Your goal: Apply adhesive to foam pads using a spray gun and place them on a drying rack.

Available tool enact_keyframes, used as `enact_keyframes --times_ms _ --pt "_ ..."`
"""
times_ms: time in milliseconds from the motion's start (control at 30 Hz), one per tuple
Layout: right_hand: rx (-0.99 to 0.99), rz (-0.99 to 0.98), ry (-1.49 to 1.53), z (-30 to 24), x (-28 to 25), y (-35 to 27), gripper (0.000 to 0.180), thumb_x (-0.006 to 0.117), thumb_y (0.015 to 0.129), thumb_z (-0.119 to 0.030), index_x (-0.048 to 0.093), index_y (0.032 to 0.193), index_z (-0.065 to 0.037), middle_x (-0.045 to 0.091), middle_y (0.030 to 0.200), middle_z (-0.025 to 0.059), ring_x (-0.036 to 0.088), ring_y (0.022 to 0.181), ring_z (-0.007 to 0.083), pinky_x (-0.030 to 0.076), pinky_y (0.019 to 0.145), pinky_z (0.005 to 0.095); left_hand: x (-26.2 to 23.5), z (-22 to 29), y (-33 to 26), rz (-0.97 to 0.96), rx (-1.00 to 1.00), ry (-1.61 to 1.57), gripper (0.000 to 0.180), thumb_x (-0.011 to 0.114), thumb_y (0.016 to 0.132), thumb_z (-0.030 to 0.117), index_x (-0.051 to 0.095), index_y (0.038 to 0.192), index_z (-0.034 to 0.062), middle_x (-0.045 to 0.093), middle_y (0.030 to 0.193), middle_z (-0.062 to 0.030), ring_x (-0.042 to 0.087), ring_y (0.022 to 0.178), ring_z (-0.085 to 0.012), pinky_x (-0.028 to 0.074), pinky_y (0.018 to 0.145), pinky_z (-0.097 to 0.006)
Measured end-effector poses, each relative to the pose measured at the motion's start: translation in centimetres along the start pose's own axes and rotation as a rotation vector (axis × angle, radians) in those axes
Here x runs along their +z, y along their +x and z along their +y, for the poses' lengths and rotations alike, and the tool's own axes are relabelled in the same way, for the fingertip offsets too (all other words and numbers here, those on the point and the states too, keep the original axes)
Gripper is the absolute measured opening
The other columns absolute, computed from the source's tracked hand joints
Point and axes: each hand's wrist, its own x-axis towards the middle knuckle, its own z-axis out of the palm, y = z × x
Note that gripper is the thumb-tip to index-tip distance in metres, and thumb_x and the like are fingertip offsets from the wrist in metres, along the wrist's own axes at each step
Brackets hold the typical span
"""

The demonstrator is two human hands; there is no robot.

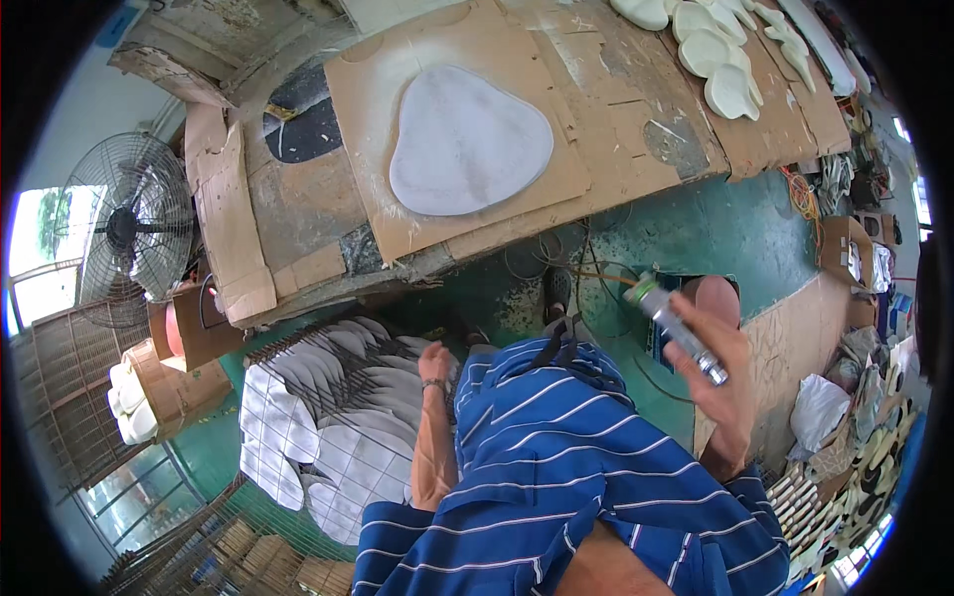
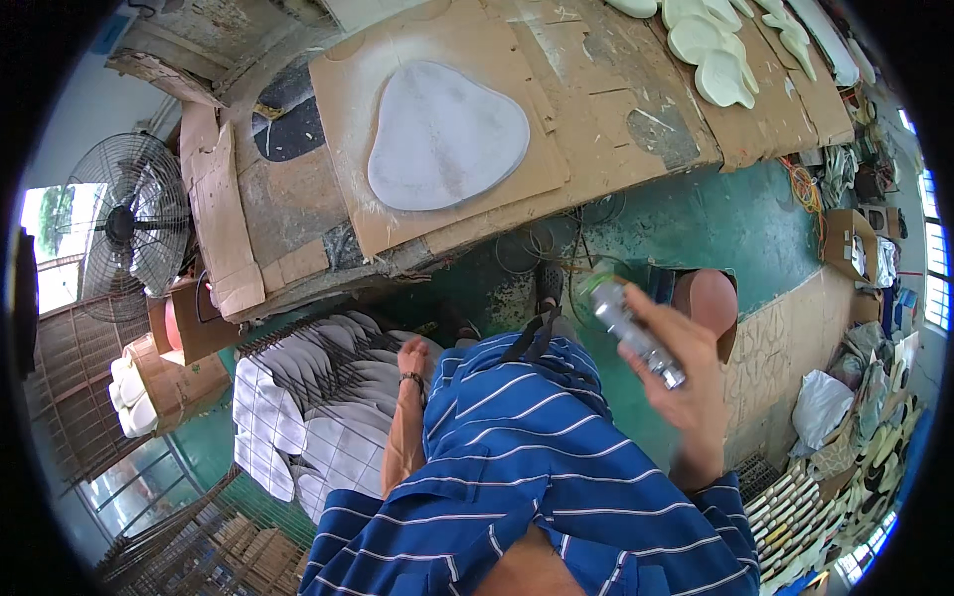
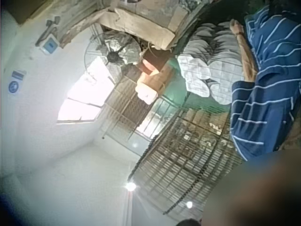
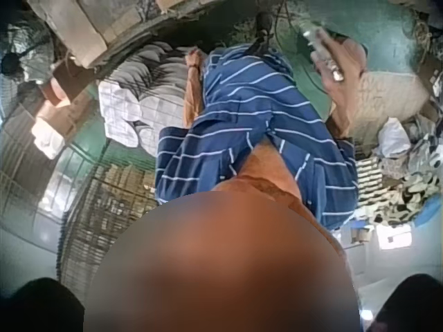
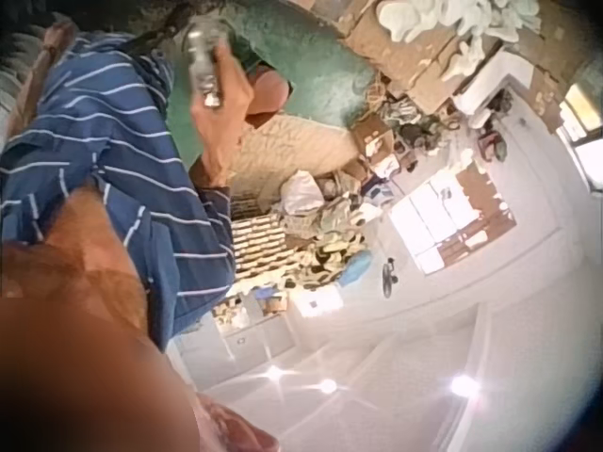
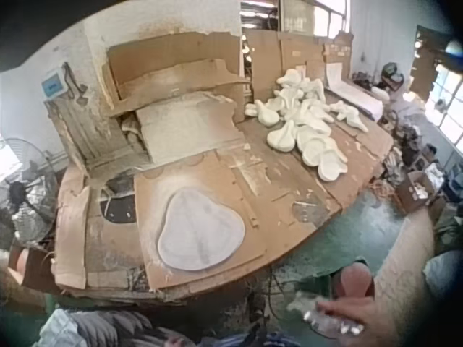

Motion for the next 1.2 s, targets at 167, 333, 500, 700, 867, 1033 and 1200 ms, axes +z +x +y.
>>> enact_keyframes --times_ms 167,333,500,700,867,1033,1200 --pt "-0.029 -0.069 0.127 -0.6 0.8 -0.2 0.062 0.075 0.078 0.008 0.062 0.137 -0.001 0.071 0.103 0.0193 0.071 0.088 0.0299 0.054 0.078 0.0317 4.6 10.0 5.2 0.196 0.564 -0.058 0.027 0.07 0.095 0.015 0.069 0.12 0.0021 0.069 0.089 -0.0036 0.063 0.075 -0.0119 0.052 0.065 -0.027" --pt "-0.037 -0.02 0.02 -1.6 -0.2 0.1 0.063 0.074 0.078 0.01 0.062 0.138 0.0 0.071 0.1 0.0178 0.071 0.086 0.0276 0.053 0.077 0.0313 9.6 24.2 9.0 0.434 0.645 0.057 0.034 0.072 0.09 0.016 0.069 0.122 0.0037 0.072 0.104 -0.0094 0.068 0.092 -0.0202 0.054 0.085 -0.035" --pt "-0.009 -0.007 0.076 -2.6 -0.6 0.3 0.052 0.076 0.086 -0.006 0.063 0.135 0.005 0.072 0.112 0.0215 0.07 0.094 0.0254 0.053 0.084 0.0322 11.6 30.5 8.5 0.562 0.495 0.382 0.044 0.073 0.089 0.023 0.065 0.13 0.0102 0.065 0.117 -0.0144 0.064 0.109 -0.0351 0.052 0.091 -0.048" --pt "-0.134 -0.143 0.16 -2.2 -0.5 1.4 0.068 0.07 0.071 0.005 0.062 0.139 0.001 0.068 0.093 0.0169 0.069 0.08 0.0281 0.052 0.073 0.0309 11.7 31.4 7.4 0.623 0.469 0.535 0.051 0.077 0.083 0.024 0.066 0.131 0.0131 0.062 0.12 -0.0144 0.062 0.114 -0.0346 0.052 0.095 -0.046" --pt "-0.123 0.006 0.045 -1.8 -0.2 1.7 0.068 0.069 0.071 0.003 0.062 0.139 0.001 0.068 0.094 0.0181 0.069 0.08 0.0298 0.052 0.074 0.0313 11.0 31.3 8.9 0.561 0.624 0.611 0.048 0.076 0.08 0.019 0.069 0.127 0.0129 0.06 0.117 -0.0141 0.062 0.112 -0.0351 0.052 0.094 -0.046" --pt "0.007 0.005 0.041 -1.6 -1.0 0.6 0.059 0.077 0.078 0.001 0.064 0.136 0.003 0.072 0.107 0.0212 0.071 0.096 0.0253 0.052 0.084 0.0312 10.8 31.2 10.6 0.496 0.592 0.488 0.041 0.075 0.079 0.012 0.073 0.12 0.0141 0.062 0.117 -0.0141 0.06 0.112 -0.0344 0.05 0.096 -0.046" --pt "0.044 -0.1 0.092 -0.7 -2.1 -0.3 0.059 0.076 0.079 0.003 0.064 0.136 0.002 0.072 0.102 0.0198 0.07 0.091 0.0251 0.052 0.081 0.0312 11.0 31.4 10.3 0.492 0.569 0.471 0.042 0.073 0.077 0.01 0.074 0.118 0.0161 0.064 0.111 -0.014 0.062 0.108 -0.0328 0.051 0.093 -0.045"
